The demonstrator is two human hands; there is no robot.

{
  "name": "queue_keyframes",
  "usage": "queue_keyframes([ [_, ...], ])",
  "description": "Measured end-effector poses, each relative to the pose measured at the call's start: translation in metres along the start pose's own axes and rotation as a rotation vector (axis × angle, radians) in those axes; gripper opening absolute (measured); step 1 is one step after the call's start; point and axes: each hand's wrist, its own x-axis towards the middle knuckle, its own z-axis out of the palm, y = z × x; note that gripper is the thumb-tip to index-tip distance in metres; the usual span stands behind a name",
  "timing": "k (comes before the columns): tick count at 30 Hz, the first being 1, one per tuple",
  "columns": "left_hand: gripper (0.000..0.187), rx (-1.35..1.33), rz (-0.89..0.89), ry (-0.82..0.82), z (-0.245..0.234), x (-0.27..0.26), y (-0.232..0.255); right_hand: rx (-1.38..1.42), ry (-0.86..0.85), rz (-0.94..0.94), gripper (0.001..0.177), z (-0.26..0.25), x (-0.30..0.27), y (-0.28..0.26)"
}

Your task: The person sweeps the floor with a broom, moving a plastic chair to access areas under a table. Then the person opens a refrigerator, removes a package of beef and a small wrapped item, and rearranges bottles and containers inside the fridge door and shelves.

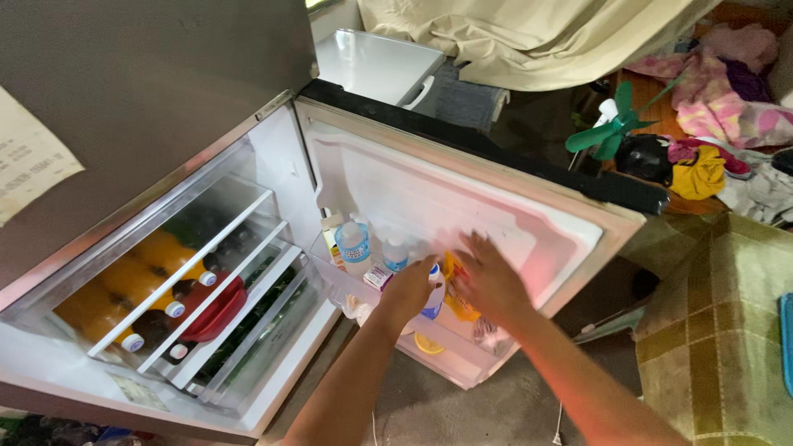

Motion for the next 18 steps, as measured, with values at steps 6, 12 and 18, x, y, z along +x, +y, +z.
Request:
queue_keyframes([
  [6, 0.053, 0.050, -0.138, -0.036, 0.012, 0.028, 0.009, 0.294, -0.250, 0.378, 0.089, 0.077, -0.016, 0.030],
  [12, 0.043, 0.050, -0.182, 0.091, 0.026, 0.043, 0.004, 0.294, -0.264, 0.475, 0.077, 0.088, -0.030, 0.050],
  [18, 0.037, 0.112, -0.205, 0.158, 0.020, 0.040, -0.008, 0.635, -0.021, 0.377, 0.065, 0.082, -0.050, 0.061],
])
